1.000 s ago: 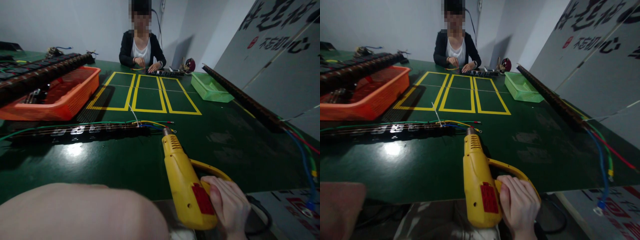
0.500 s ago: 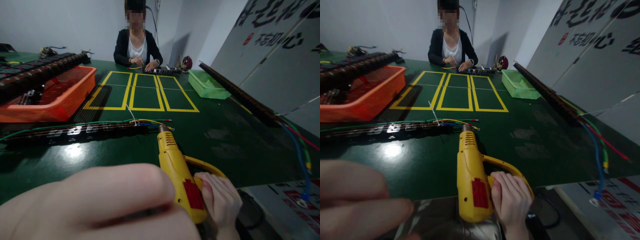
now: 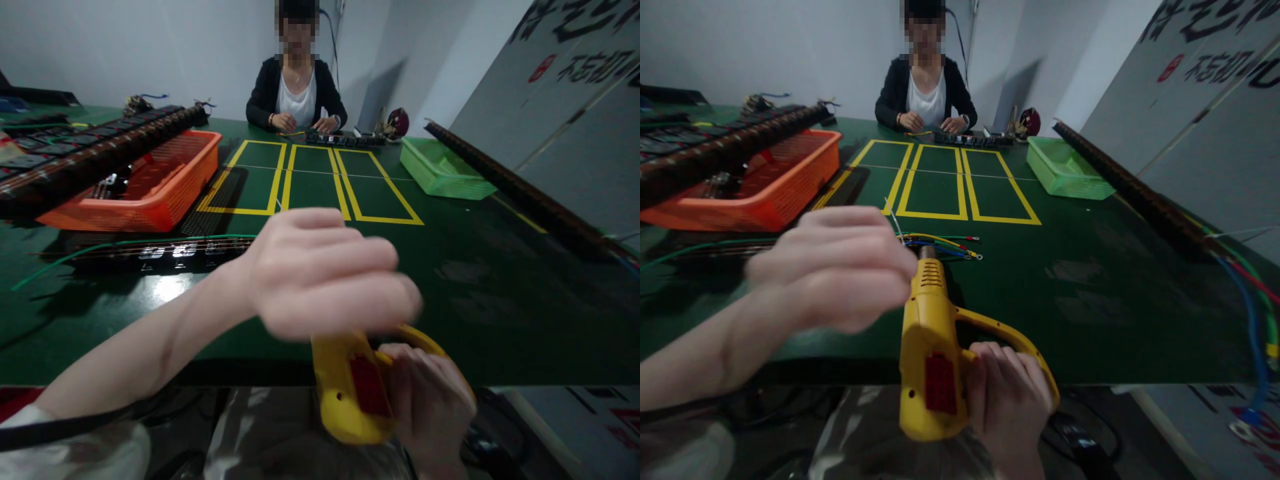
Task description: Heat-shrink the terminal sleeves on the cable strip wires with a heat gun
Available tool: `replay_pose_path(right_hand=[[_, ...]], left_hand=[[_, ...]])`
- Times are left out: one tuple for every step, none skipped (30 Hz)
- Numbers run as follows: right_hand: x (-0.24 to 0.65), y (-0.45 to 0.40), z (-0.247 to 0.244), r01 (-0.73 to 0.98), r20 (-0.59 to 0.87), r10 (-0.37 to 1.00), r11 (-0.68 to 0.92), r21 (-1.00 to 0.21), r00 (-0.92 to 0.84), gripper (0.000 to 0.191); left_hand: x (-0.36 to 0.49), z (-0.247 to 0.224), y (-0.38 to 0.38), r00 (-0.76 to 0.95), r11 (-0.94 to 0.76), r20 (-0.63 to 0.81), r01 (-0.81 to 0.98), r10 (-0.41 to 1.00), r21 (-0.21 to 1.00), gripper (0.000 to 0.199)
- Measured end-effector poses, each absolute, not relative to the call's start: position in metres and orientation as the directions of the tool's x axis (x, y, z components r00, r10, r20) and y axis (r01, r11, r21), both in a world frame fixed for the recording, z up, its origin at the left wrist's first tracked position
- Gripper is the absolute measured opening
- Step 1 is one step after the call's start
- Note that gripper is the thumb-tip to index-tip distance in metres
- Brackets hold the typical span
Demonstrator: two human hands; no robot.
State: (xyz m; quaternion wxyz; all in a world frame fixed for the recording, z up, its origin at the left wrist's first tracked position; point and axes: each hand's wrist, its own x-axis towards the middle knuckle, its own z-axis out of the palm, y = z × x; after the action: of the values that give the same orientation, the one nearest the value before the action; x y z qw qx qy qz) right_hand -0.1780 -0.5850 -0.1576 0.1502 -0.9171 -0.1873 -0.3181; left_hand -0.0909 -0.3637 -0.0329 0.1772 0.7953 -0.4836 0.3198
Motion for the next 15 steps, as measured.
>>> replay_pose_path(right_hand=[[-0.178, -0.583, -0.157, 0.444, 0.642, 0.251, -0.882, -0.156, 0.724, 0.022], [-0.178, -0.581, -0.157, 0.451, 0.645, 0.254, -0.878, -0.158, 0.721, 0.022], [-0.178, -0.579, -0.156, 0.457, 0.646, 0.255, -0.874, -0.164, 0.719, 0.022], [-0.178, -0.578, -0.156, 0.461, 0.646, 0.252, -0.87, -0.174, 0.72, 0.022], [-0.178, -0.577, -0.156, 0.461, 0.645, 0.246, -0.868, -0.186, 0.723, 0.023], [-0.178, -0.576, -0.156, 0.457, 0.645, 0.235, -0.867, -0.199, 0.727, 0.023], [-0.178, -0.575, -0.157, 0.45, 0.646, 0.222, -0.868, -0.21, 0.73, 0.023], [-0.179, -0.574, -0.157, 0.445, 0.647, 0.211, -0.868, -0.22, 0.732, 0.024], [-0.179, -0.574, -0.157, 0.441, 0.647, 0.203, -0.868, -0.229, 0.735, 0.024], [-0.179, -0.573, -0.157, 0.438, 0.646, 0.197, -0.868, -0.235, 0.737, 0.024], [-0.18, -0.573, -0.157, 0.436, 0.646, 0.192, -0.867, -0.24, 0.739, 0.024], [-0.18, -0.572, -0.157, 0.435, 0.645, 0.189, -0.867, -0.244, 0.74, 0.024], [-0.18, -0.572, -0.157, 0.434, 0.645, 0.187, -0.867, -0.247, 0.741, 0.024], [-0.18, -0.572, -0.157, 0.433, 0.645, 0.185, -0.866, -0.249, 0.741, 0.024], [-0.179, -0.572, -0.157, 0.433, 0.648, 0.183, -0.866, -0.25, 0.739, 0.024]], left_hand=[[-0.07, -0.037, -0.362, 0.239, -0.438, 0.731, -0.895, -0.639, -0.09, 0.03], [-0.052, -0.045, -0.359, 0.311, -0.502, 0.708, -0.862, -0.634, -0.071, 0.028], [-0.036, -0.055, -0.354, 0.398, -0.574, 0.686, -0.818, -0.609, -0.035, 0.026], [-0.024, -0.066, -0.348, 0.489, -0.631, 0.634, -0.776, -0.599, 0.002, 0.024], [-0.015, -0.079, -0.341, 0.552, -0.665, 0.57, -0.746, -0.608, 0.014, 0.024], [-0.01, -0.091, -0.335, 0.58, -0.675, 0.517, -0.738, -0.629, 0.006, 0.023], [-0.009, -0.102, -0.33, 0.6, -0.677, 0.469, -0.736, -0.648, 0.007, 0.024], [-0.009, -0.113, -0.326, 0.61, -0.673, 0.439, -0.739, -0.66, 0.016, 0.025], [-0.01, -0.121, -0.324, 0.614, -0.668, 0.421, -0.744, -0.667, 0.027, 0.027], [-0.012, -0.128, -0.323, 0.622, -0.668, 0.409, -0.743, -0.668, 0.038, 0.029], [-0.013, -0.133, -0.324, 0.633, -0.677, 0.406, -0.734, -0.659, 0.047, 0.032], [-0.014, -0.137, -0.327, 0.647, -0.692, 0.407, -0.72, -0.644, 0.051, 0.035], [-0.014, -0.14, -0.329, 0.662, -0.709, 0.41, -0.703, -0.627, 0.05, 0.037], [-0.013, -0.141, -0.332, 0.675, -0.726, 0.414, -0.686, -0.611, 0.046, 0.038], [-0.012, -0.142, -0.335, 0.684, -0.74, 0.417, -0.671, -0.598, 0.04, 0.038]])
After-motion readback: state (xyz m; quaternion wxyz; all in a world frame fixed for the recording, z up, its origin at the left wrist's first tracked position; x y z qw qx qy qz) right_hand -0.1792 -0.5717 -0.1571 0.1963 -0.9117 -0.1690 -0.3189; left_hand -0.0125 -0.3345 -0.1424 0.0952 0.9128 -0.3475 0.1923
